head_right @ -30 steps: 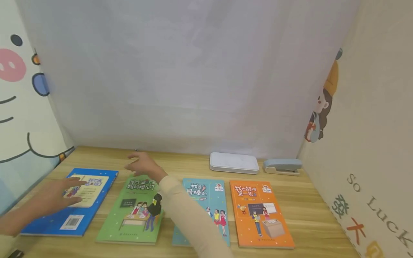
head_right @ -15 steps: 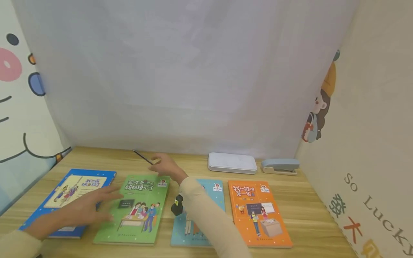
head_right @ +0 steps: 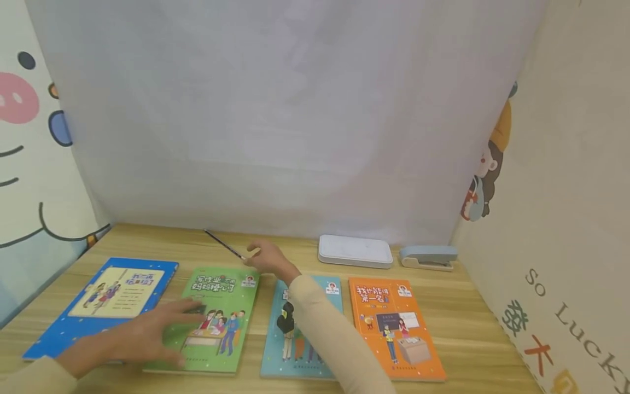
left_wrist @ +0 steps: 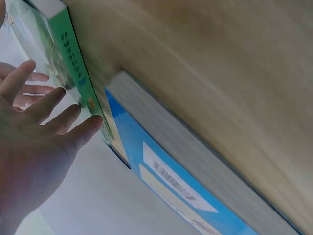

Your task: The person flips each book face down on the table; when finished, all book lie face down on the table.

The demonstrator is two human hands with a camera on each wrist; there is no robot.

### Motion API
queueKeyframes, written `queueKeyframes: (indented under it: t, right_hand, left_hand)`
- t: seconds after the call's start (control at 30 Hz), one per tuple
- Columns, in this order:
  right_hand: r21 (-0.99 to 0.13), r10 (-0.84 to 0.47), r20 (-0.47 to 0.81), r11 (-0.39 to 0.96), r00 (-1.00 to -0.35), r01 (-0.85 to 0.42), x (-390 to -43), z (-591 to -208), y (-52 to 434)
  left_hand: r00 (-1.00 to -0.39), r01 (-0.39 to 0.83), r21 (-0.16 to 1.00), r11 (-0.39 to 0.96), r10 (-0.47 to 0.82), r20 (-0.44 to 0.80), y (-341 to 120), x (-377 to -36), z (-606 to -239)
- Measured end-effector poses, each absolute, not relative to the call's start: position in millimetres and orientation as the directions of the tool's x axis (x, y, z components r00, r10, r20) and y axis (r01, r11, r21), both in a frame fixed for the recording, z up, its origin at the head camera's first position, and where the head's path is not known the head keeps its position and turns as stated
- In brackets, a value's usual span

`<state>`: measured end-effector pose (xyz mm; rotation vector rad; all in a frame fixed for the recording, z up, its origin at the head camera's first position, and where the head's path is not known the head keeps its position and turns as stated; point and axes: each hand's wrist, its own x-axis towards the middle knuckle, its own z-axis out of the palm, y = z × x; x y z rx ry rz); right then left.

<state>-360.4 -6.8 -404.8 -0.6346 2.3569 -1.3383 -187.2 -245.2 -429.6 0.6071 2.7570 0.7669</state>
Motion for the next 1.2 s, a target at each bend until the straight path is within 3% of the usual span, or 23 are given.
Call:
queueKeyframes:
  t: [0.9,1.2]
  right_hand:
    - [-0.7,-0.528,-0.18,0.661,-0.83,-0.269,-347.9,-401.0,-8.4]
    - [-0.712,-0.54,-0.236,0.662,-0.808,-0.235,-348.3,-398.5,-7.8]
  left_hand:
    - [-0.891,0.365,0.422,0.83,0.443,-0.101,-233.1,-177.7,-431.8]
    - [-0.895,0.368,0.408,0.835,0.438,-0.089,-234.8,-176.9,-432.2]
